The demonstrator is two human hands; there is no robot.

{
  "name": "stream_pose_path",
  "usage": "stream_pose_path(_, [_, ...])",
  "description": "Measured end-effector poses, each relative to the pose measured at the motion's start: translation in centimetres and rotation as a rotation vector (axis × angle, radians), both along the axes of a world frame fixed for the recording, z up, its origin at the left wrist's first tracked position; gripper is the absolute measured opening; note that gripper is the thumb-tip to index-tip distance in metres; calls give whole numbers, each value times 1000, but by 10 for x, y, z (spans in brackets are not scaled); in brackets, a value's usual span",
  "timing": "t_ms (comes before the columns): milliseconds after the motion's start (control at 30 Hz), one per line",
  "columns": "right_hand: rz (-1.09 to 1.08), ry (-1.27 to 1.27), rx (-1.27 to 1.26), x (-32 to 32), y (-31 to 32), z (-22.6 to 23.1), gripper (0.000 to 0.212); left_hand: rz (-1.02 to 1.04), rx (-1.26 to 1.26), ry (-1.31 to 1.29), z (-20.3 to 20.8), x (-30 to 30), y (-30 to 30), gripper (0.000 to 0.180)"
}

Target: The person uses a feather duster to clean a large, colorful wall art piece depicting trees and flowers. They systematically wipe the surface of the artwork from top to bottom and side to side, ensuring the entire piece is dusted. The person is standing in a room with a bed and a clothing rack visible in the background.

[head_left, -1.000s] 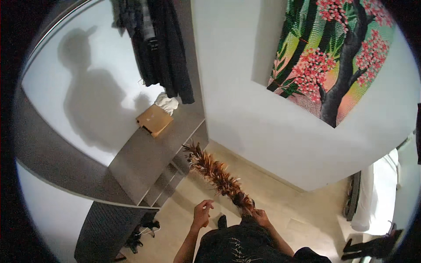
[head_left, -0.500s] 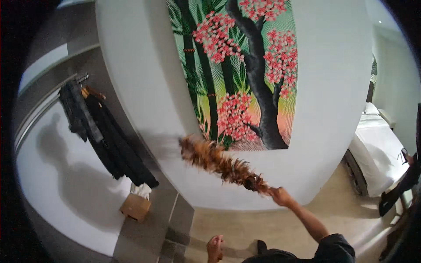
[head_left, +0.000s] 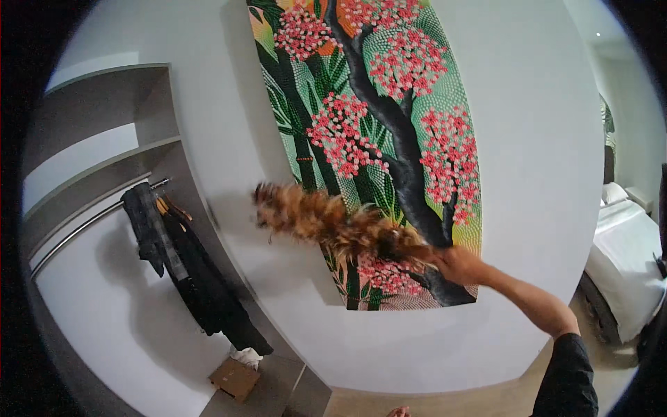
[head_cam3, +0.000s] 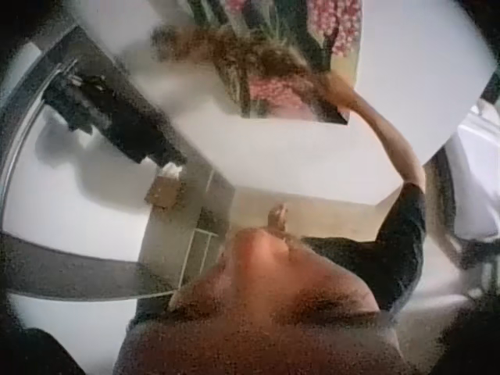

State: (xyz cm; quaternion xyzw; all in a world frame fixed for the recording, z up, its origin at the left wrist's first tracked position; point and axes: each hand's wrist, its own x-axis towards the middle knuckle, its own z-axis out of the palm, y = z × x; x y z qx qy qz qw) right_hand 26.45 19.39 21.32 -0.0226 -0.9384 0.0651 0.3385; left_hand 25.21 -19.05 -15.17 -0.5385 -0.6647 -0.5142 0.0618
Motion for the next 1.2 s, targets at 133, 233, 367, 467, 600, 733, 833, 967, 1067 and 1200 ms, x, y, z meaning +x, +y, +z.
stream_pose_path(133, [3,129,-148,-27,-12,99,37,-9,50,-7,22,5,15,55])
stream_pose_path(233, [-38,201,-147,-48,-17,156,47,-5,68,-11,30,3,18,56])
stream_pose_path(367, [-40,400,-175,-74,0,220,54,-2,81,-12,37,-4,19,56])
stream_pose_path(467, [-28,392,-373,-80,-10,254,58,4,83,-12,42,-9,17,57])
stream_pose_path(600, [-10,558,-416,-77,-8,270,65,-18,88,-12,45,-16,18,57])
stream_pose_path(733, [83,378,-640,-74,-2,252,70,-31,88,-8,48,-20,19,58])
stream_pose_path(833, [88,551,-526,-64,-3,224,63,-35,91,-6,49,-22,18,59])
stream_pose_path(967, [65,467,-638,-58,4,165,58,-40,86,3,49,-21,19,60])
stream_pose_path(1067, [84,518,-651,-38,8,127,56,-46,83,9,50,-19,20,60])
stream_pose_path(1200, [74,514,-645,-17,8,68,51,-57,75,13,48,-13,23,62])
